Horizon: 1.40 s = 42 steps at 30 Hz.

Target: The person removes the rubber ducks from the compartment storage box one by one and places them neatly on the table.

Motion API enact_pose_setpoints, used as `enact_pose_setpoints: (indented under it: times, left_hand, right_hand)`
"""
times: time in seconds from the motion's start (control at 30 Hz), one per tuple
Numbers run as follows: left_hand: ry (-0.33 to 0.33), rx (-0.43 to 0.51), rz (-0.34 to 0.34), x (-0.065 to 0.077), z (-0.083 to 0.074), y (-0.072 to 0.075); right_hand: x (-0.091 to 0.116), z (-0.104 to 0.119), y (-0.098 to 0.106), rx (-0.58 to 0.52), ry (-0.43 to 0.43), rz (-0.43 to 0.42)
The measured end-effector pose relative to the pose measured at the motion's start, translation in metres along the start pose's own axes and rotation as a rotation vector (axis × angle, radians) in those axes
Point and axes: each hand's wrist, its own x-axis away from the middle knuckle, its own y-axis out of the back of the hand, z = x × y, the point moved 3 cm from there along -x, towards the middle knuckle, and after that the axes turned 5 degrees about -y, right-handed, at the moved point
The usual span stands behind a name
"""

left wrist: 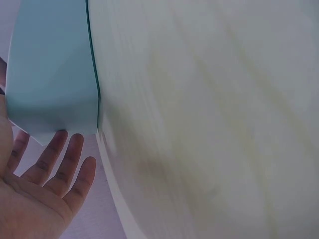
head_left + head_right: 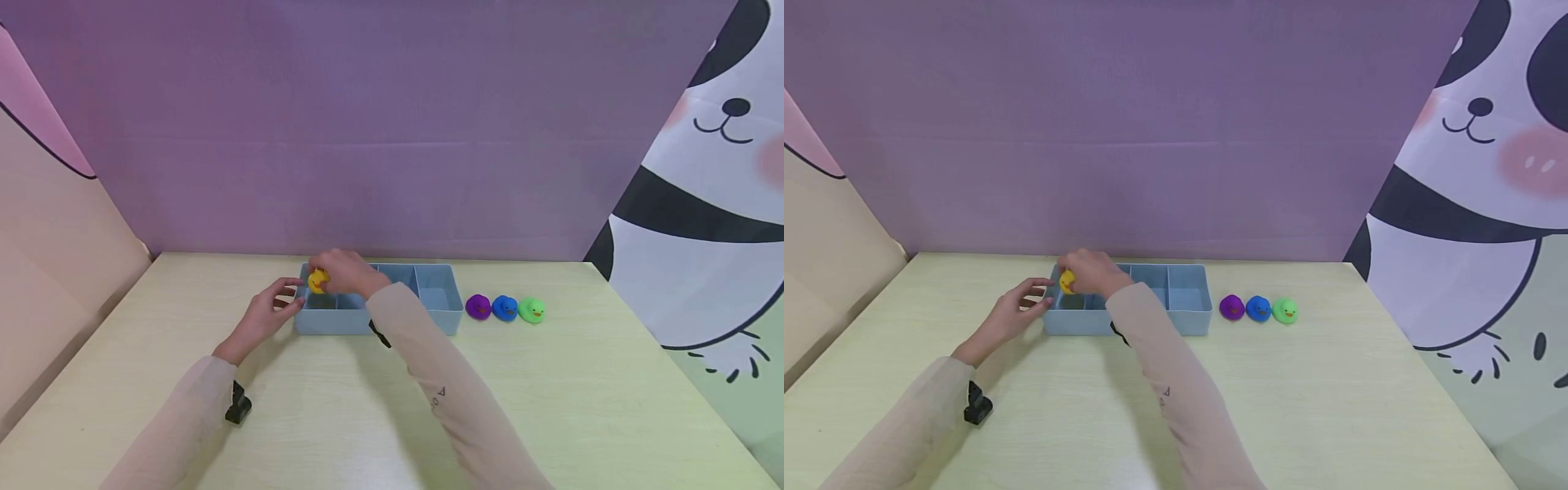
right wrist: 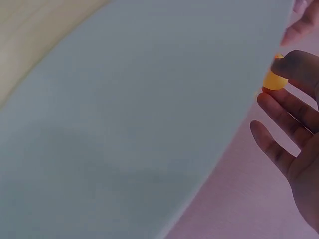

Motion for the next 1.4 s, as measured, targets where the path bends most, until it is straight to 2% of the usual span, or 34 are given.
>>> enact_pose_setpoints:
  times: [0.27, 0.8, 1.13, 1.4]
  left_hand:
    - [-0.004, -0.001, 0.004, 0.0, 0.002, 0.0]
    - [-0.007, -0.005, -0.001, -0.002, 0.003, -0.001]
    - [-0.014, -0.003, -0.002, 0.0, 0.003, 0.0]
    - [-0.014, -0.003, -0.002, 0.001, 0.002, 0.001]
  right_hand:
    - [0.005, -0.001, 0.012, -0.016, 0.017, -0.025]
    - [0.017, -0.009, 0.022, -0.057, 0.012, -0.054]
    - [0.03, -0.024, 0.026, -0.053, 0.003, -0.081]
    - [0.043, -0.037, 0.029, -0.056, 0.048, -0.105]
